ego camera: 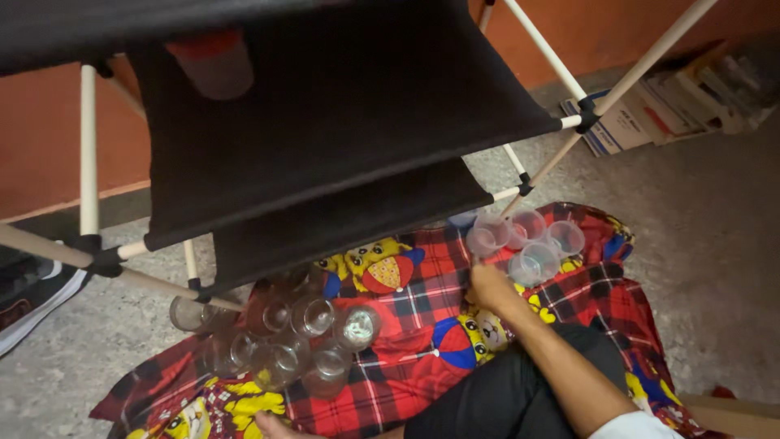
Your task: The person sits on a blanket and repeatedly picks up clear plastic cups and colored lids from the floor, screws the lids onto the cups, and places the assembled containers onto the shelves of a nearby three-tiered cart. The person handles the items one at a time and continues until the shelves are filled.
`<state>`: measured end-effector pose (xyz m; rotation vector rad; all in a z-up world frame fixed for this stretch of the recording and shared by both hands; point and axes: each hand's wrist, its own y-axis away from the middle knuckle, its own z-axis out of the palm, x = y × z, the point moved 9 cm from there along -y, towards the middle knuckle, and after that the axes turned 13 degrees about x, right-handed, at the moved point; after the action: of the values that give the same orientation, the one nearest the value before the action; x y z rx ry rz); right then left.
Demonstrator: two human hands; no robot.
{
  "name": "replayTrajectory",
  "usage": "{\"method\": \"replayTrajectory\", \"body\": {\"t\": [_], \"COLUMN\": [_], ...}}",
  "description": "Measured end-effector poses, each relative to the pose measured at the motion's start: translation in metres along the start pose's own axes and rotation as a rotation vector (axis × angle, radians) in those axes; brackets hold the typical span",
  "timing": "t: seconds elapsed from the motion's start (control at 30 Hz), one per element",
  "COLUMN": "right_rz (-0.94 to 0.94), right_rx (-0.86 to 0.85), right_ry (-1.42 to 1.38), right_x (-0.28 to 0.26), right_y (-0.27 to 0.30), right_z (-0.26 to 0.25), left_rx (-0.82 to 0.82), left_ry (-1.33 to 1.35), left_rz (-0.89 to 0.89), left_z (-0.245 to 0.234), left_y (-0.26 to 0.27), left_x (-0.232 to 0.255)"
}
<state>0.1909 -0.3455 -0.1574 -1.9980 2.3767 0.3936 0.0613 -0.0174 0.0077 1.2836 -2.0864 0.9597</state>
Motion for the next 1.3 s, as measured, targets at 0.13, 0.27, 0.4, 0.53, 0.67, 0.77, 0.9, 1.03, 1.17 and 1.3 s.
{"method": "replayTrajectory", "body": {"t": [0.13,0.27,0.4,0.53,0.67,0.77,0.9,1.03,1.17,1.3], "right_rz": [0.077,0.145,0.131,-0.063,-0.336,-0.294,0.058,0.003,0.152,0.032], "right_rx": [-0.085,-0.096,-0.024,0.022,-0.301,-0.523,-0.232,0.455,0.274,0.302], "right_ry": [0.003,-0.012,-0.086,-0.231,-0.663,-0.436,-0.163,-0.32,-0.399,-0.368], "right_x": [0.004,0.0,0.01,-0.014,-0.079,-0.069,0.005,0.012,0.018,0.0], "right_y": [0.009,0.015,0.003,-0.012,0.029,0.064,0.032,-0.016,-0.033,-0.027], "right_z": [0.011,0.002,0.003,0.013,0.024,0.029,0.006,-0.021,0.016,0.009], "left_rx": [-0.025,-0.043,-0.079,-0.147,-0.114,0.132,0.081,0.067,0.05,0.054], "left_ry": [0.009,-0.003,0.036,0.11,0.16,-0.078,-0.066,-0.011,-0.042,-0.055], "left_rz": [0.017,0.054,0.091,0.097,0.082,0.062,0.023,0.073,0.124,0.111], "left_z": [0.009,0.007,0.015,0.015,-0.008,-0.035,-0.018,-0.002,0.003,0.001], "left_y": [0.007,-0.004,-0.011,0.003,0.0,-0.012,0.0,0.001,-0.003,0.0], "left_x": [0.006,0.014,0.038,0.067,0.062,0.031,0.01,0.009,0.01,0.008]}}
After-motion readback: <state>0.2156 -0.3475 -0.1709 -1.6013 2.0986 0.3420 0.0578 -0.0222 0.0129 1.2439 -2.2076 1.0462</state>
